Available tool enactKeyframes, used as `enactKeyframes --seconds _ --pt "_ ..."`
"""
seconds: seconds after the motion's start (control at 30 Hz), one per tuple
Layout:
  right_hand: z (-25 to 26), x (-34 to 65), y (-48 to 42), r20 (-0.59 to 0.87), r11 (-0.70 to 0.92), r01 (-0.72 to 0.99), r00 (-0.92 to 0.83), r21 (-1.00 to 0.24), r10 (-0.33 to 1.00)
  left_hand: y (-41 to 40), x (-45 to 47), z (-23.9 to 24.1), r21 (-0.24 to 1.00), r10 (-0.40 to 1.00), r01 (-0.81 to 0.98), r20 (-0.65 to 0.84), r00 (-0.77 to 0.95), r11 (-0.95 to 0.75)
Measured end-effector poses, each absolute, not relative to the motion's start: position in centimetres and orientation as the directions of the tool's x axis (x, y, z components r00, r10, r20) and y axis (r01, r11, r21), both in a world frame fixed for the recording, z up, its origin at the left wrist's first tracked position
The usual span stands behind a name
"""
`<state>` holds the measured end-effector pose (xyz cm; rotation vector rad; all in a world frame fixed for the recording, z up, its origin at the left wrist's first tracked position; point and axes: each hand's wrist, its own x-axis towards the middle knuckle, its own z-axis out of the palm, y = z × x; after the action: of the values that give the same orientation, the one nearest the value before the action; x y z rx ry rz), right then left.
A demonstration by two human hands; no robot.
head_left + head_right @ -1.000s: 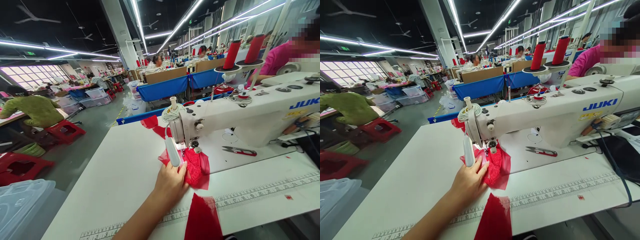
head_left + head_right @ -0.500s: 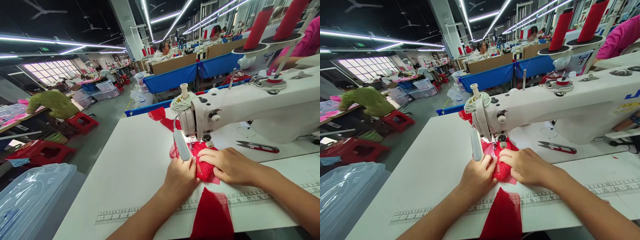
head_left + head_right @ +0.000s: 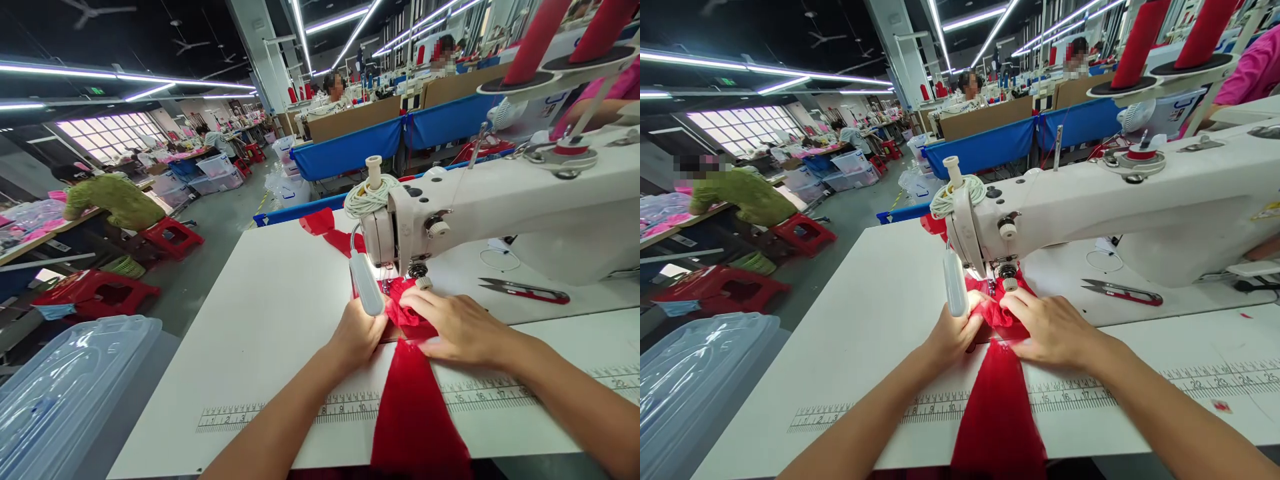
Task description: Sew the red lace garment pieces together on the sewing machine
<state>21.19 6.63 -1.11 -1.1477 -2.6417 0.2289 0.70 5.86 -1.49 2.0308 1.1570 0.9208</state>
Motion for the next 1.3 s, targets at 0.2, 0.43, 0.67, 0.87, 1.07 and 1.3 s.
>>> enactKeyframes --seconds 0.2,0.43,0.67,0.87,1.07,1.3 --pt "-3.1 19.5 6.9 0.496 0.633 0.699 -0.442 -0.332 0.747 7.1 1.0 -1.6 0.888 0.944 0.387 0.136 0.3 -0.251" --pt "-3.0 19.2 6.9 0.538 0.625 0.704 -0.401 -0.337 0.742 7.2 1.1 -1.0 0.927 0.942 0.312 0.101 0.321 -0.206" --pt "-3.0 19.1 7.4 0.555 0.614 0.613 -0.319 -0.497 0.768 6.9 0.6 -1.1 0.95 0.919 0.306 -0.069 0.388 -0.058" --pt "-3.4 19.5 7.5 0.496 0.61 0.61 -0.373 -0.506 0.784 6.9 1.2 -2.3 0.869 0.937 0.401 0.171 0.305 -0.289" --pt "-3.6 19.7 7.2 0.518 0.641 0.6 -0.396 -0.479 0.758 7.3 0.9 -2.6 0.81 0.896 0.423 0.261 0.36 -0.406" --pt "-3.2 20.3 6.5 0.669 0.653 0.658 -0.296 -0.374 0.682 7.1 0.4 -2.2 0.741 0.863 0.465 0.316 0.395 -0.484"
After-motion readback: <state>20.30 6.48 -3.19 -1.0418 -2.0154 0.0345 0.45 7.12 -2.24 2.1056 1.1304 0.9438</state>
